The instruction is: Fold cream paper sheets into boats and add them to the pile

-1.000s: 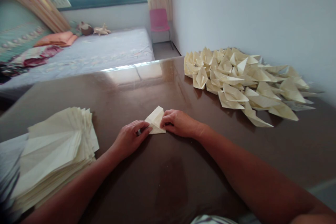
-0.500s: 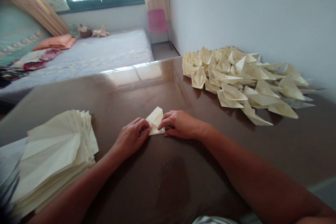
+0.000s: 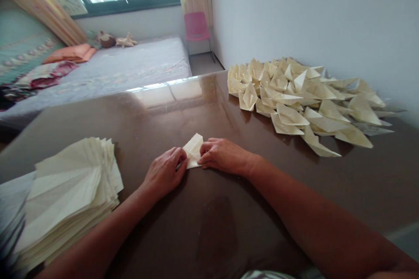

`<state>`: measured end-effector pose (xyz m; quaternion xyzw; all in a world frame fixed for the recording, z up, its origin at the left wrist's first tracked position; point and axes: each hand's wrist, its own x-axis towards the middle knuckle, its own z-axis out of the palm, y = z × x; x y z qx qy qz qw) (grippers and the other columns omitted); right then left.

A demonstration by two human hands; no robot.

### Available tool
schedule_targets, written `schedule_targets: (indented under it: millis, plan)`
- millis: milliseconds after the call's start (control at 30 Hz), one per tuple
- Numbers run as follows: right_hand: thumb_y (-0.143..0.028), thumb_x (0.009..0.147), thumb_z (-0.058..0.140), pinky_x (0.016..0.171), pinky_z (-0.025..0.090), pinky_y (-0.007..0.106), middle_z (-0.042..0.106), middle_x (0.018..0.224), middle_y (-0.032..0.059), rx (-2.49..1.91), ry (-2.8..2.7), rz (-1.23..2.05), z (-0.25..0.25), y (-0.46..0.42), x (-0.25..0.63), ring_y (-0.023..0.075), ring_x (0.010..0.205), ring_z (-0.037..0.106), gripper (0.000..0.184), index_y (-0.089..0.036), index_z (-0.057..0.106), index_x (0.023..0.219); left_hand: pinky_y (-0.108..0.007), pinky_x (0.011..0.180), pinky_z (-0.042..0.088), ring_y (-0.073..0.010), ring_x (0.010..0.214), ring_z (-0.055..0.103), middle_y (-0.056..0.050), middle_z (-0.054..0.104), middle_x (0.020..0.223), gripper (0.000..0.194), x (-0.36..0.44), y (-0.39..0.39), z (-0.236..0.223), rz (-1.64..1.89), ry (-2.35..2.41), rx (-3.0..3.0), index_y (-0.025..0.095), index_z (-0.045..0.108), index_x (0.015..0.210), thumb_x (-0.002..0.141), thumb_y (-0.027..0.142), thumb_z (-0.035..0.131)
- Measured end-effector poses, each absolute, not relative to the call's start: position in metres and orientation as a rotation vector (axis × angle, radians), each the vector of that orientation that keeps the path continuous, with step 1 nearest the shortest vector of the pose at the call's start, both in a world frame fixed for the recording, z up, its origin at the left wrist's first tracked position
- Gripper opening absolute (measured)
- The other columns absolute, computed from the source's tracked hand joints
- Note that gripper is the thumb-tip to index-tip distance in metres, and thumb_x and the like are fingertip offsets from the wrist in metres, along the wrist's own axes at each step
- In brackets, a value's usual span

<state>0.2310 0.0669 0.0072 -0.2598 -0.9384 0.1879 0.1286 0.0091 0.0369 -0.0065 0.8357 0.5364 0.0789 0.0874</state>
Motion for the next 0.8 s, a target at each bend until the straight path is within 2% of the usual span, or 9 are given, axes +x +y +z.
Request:
schedule_targets:
  millis: [100,200,333,400,500,600,800]
  plan:
    - [-0.03,0.092,0.054,0.079,0.04,0.027,0.067,0.095,0.0042,-0.779,-2.75,0.529,0.01,0.066,0.23,0.0153,0.087,0.055,0.022,-0.024,0.074,0.093,-0.029,0.07,0.043,-0.0177,0.078,0.056,-0.002,0.058,0.086,0.013,0.01,0.036,-0.009,0.246,1.604,2.495,0.02,0.051,0.091,0.092,0.028,0.041]
    - [-0.03,0.093,0.053,0.077,0.04,0.026,0.066,0.096,0.0041,-0.804,-2.776,0.485,0.012,0.064,0.229,0.0154,0.088,0.054,0.022,-0.024,0.074,0.093,-0.03,0.074,0.046,-0.0191,0.087,0.055,-0.006,0.059,0.097,0.02,0.008,0.035,-0.012,0.375,1.581,2.561,0.017,0.053,0.107,0.094,0.028,0.043]
    - [-0.029,0.093,0.051,0.076,0.039,0.026,0.066,0.095,0.0038,-0.809,-2.786,0.433,0.013,0.062,0.227,0.0149,0.087,0.053,0.023,-0.023,0.073,0.091,-0.032,0.084,0.047,-0.0205,0.099,0.052,-0.006,0.061,0.107,0.024,0.003,0.034,-0.014,0.524,1.288,2.826,0.02,0.059,0.113,0.095,0.026,0.044]
    - [-0.029,0.094,0.051,0.075,0.039,0.026,0.066,0.094,0.0037,-0.81,-2.787,0.41,0.012,0.061,0.227,0.0146,0.086,0.052,0.023,-0.023,0.073,0.09,-0.033,0.085,0.048,-0.0209,0.1,0.053,-0.005,0.064,0.109,0.024,0.002,0.03,-0.013,0.469,1.131,2.945,0.02,0.062,0.112,0.095,0.024,0.046]
    - [-0.03,0.094,0.05,0.074,0.039,0.027,0.066,0.092,0.0035,-0.807,-2.814,0.349,0.012,0.061,0.226,0.015,0.086,0.052,0.024,-0.023,0.072,0.091,-0.037,0.087,0.049,-0.0239,0.107,0.056,-0.009,0.064,0.118,0.029,0.004,0.018,-0.009,0.279,1.135,3.069,0.015,0.06,0.119,0.093,0.02,0.047]
    - [-0.031,0.095,0.048,0.074,0.039,0.027,0.066,0.092,0.004,-0.823,-2.851,0.281,0.013,0.059,0.224,0.0155,0.086,0.052,0.025,-0.022,0.072,0.093,-0.04,0.094,0.048,-0.0274,0.116,0.055,-0.015,0.057,0.131,0.038,0.01,0.002,-0.01,0.095,1.237,3.162,0.008,0.055,0.128,0.092,0.014,0.044]
    - [-0.03,0.097,0.043,0.077,0.04,0.029,0.065,0.095,0.0056,-0.881,-2.91,0.205,0.018,0.051,0.22,0.017,0.09,0.053,0.028,-0.021,0.069,0.095,-0.042,0.099,0.047,-0.0338,0.127,0.048,-0.022,0.046,0.14,0.049,0.018,-0.013,-0.017,-0.084,1.319,3.222,0.0,0.047,0.135,0.088,0.009,0.038]
